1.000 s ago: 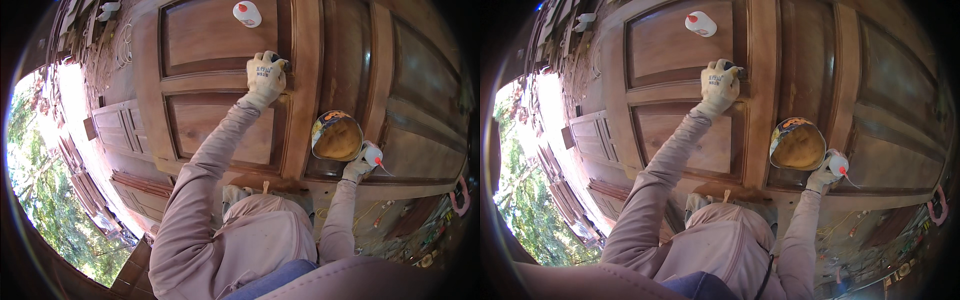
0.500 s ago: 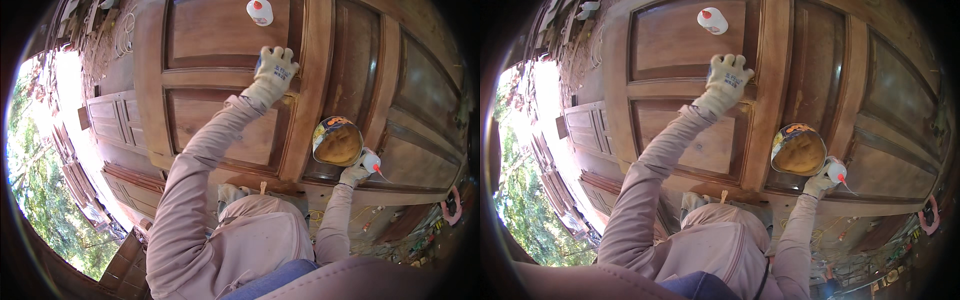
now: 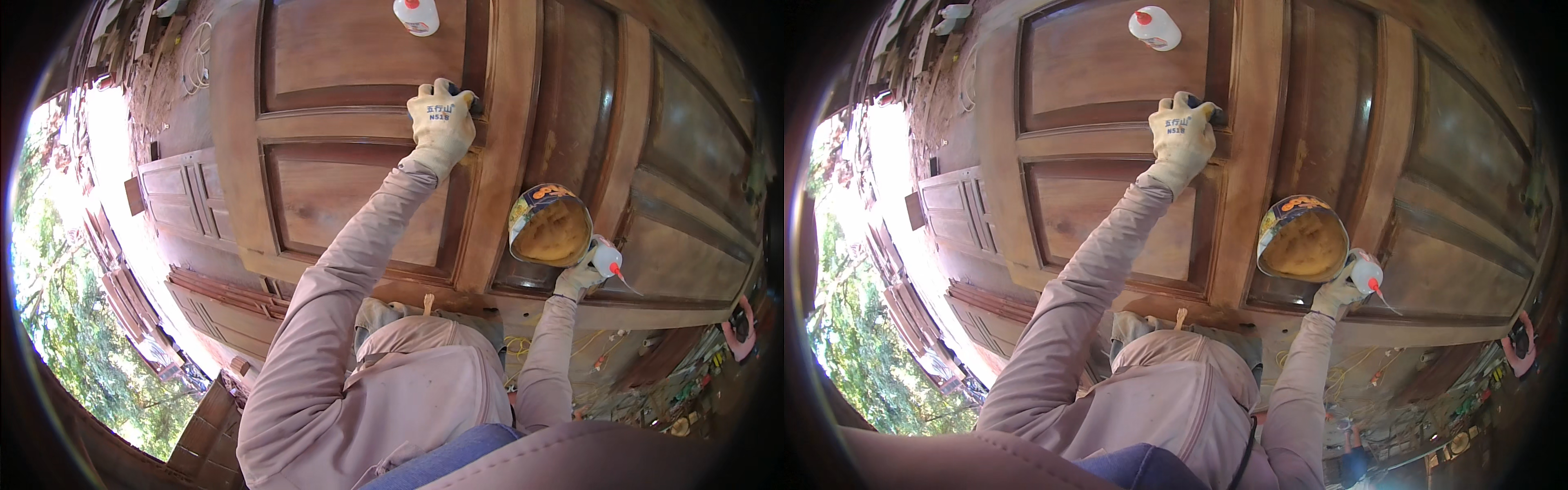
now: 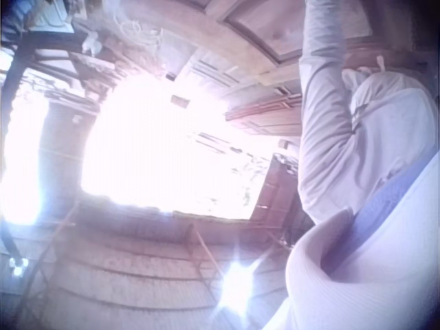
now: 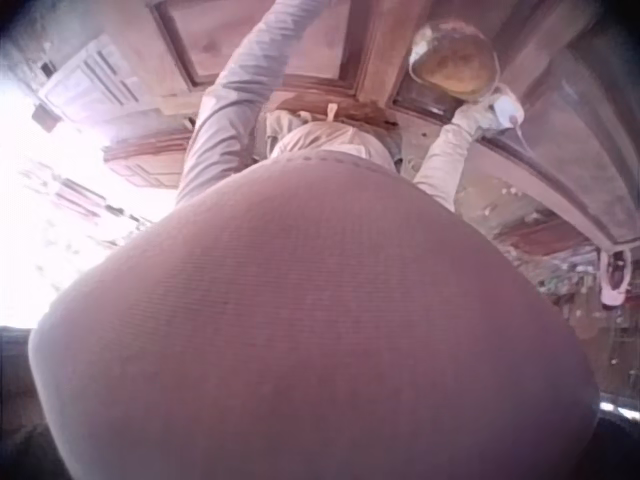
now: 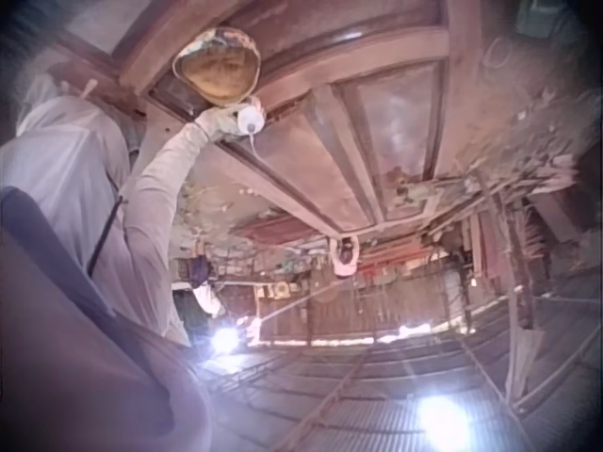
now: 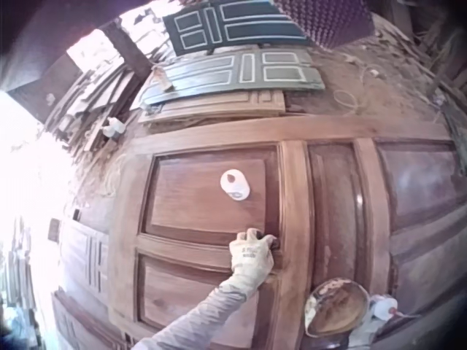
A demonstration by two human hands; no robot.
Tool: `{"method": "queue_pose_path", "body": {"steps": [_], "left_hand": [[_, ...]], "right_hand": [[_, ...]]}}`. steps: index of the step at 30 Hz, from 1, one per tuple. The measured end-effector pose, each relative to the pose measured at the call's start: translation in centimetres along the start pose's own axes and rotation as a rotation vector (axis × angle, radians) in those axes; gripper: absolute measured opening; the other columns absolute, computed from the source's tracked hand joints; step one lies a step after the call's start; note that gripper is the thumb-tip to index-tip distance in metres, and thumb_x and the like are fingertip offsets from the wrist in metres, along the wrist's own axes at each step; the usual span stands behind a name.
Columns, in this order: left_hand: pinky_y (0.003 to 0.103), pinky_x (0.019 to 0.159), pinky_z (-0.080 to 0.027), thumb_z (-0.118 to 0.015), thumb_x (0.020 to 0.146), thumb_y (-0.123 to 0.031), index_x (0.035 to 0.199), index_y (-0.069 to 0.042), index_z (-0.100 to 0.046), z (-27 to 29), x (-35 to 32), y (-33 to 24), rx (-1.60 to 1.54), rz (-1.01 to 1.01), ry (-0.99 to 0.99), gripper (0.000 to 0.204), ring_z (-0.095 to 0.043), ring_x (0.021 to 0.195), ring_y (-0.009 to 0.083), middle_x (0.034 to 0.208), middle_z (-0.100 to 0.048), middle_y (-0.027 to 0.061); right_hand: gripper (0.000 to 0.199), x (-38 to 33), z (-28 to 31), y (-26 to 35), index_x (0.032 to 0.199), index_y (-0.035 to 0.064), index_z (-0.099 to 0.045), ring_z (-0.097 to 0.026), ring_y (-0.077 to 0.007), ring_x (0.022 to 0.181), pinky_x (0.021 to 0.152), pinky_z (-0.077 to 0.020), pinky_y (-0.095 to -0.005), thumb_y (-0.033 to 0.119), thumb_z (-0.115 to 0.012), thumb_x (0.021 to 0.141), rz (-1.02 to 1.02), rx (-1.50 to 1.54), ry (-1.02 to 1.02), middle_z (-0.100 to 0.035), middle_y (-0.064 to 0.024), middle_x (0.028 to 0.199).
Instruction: The person applies glue from a bottle into the seams of a wooden door panel and rubs it in with a gloved hand. The person repeatedly dips a sponge into a can and wipes the surface, then continues applying glue to different sections of the door.
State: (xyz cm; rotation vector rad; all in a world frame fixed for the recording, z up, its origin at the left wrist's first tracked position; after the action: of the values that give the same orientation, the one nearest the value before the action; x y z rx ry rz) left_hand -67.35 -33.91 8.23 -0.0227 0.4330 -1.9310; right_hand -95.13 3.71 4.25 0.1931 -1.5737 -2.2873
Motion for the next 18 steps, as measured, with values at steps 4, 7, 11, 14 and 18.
{"method": "queue_pose_path", "body": {"steps": [4, 7, 11, 14, 18], "left_hand": [[0.045, 0.088, -0.049, -0.069, 0.083, -0.015, 0.108, -0.030, -0.075, 0.2, -0.2, -0.8, 0.123, -0.241, -0.046, 0.030, -0.059, 0.109, 0.0307, 0.115, -0.063, 0.0064], [0.043, 0.088, -0.049, -0.070, 0.084, -0.017, 0.107, -0.030, -0.074, 0.8, 0.0, -1.7, 0.253, -0.466, -0.020, 0.027, -0.059, 0.109, 0.0280, 0.115, -0.062, 0.0046], [0.043, 0.090, -0.049, -0.070, 0.085, -0.019, 0.102, -0.019, -0.072, 2.6, 1.3, -1.0, 0.442, -0.467, 0.049, 0.018, -0.060, 0.109, 0.0213, 0.113, -0.062, 0.0019], [0.052, 0.111, -0.038, -0.067, 0.089, -0.034, 0.132, -0.012, -0.062, 1.9, -1.8, -1.9, 0.248, -0.617, -0.082, 0.049, -0.054, 0.129, 0.0248, 0.137, -0.060, 0.0070], [0.057, 0.124, -0.020, -0.061, 0.091, -0.050, 0.145, -0.010, -0.053, -2.2, -7.4, -1.7, 0.254, -0.824, 0.121, 0.068, -0.043, 0.145, 0.0269, 0.154, -0.050, 0.0099]], "right_hand": [[0.047, -0.6, -0.5, 0.9, 0.133, 0.0006, -0.048, -0.058, -0.0260, 0.119, 0.104, -0.0498, -0.0401, 0.006, -0.072, 0.093, -0.069, 0.048, -0.031, -0.057, -0.0123, 0.130], [0.046, -0.5, -0.1, 0.1, 0.133, 0.0008, -0.048, -0.058, -0.0259, 0.120, 0.106, -0.0484, -0.0396, 0.006, -0.071, 0.093, -0.082, 0.088, -0.039, -0.057, -0.0123, 0.131], [0.044, -0.5, -0.1, -0.1, 0.131, 0.0006, -0.049, -0.058, -0.0256, 0.119, 0.106, -0.0479, -0.0397, 0.006, -0.071, 0.094, -0.029, 0.092, -0.039, -0.057, -0.0125, 0.130], [0.038, -0.2, -0.3, 1.2, 0.128, 0.0000, -0.053, -0.060, -0.0257, 0.116, 0.103, -0.0497, -0.0396, 0.006, -0.070, 0.094, 0.008, -0.001, -0.021, -0.060, -0.0125, 0.126], [0.033, -0.5, -0.3, 1.0, 0.124, 0.0005, -0.055, -0.062, -0.0253, 0.111, 0.101, -0.0502, -0.0388, 0.005, -0.069, 0.095, -0.033, 0.089, -0.058, -0.062, -0.0116, 0.121]]}}
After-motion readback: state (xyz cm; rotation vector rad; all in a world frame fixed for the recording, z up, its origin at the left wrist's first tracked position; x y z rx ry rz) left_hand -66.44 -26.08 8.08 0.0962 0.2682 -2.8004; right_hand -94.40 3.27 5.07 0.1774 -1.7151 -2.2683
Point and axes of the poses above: each hand's wrist, its own x-axis towards the middle knuckle, its own z-axis out of the back of the hand, y = z × x, the point moved 9 cm from there along x, towards the middle knuckle
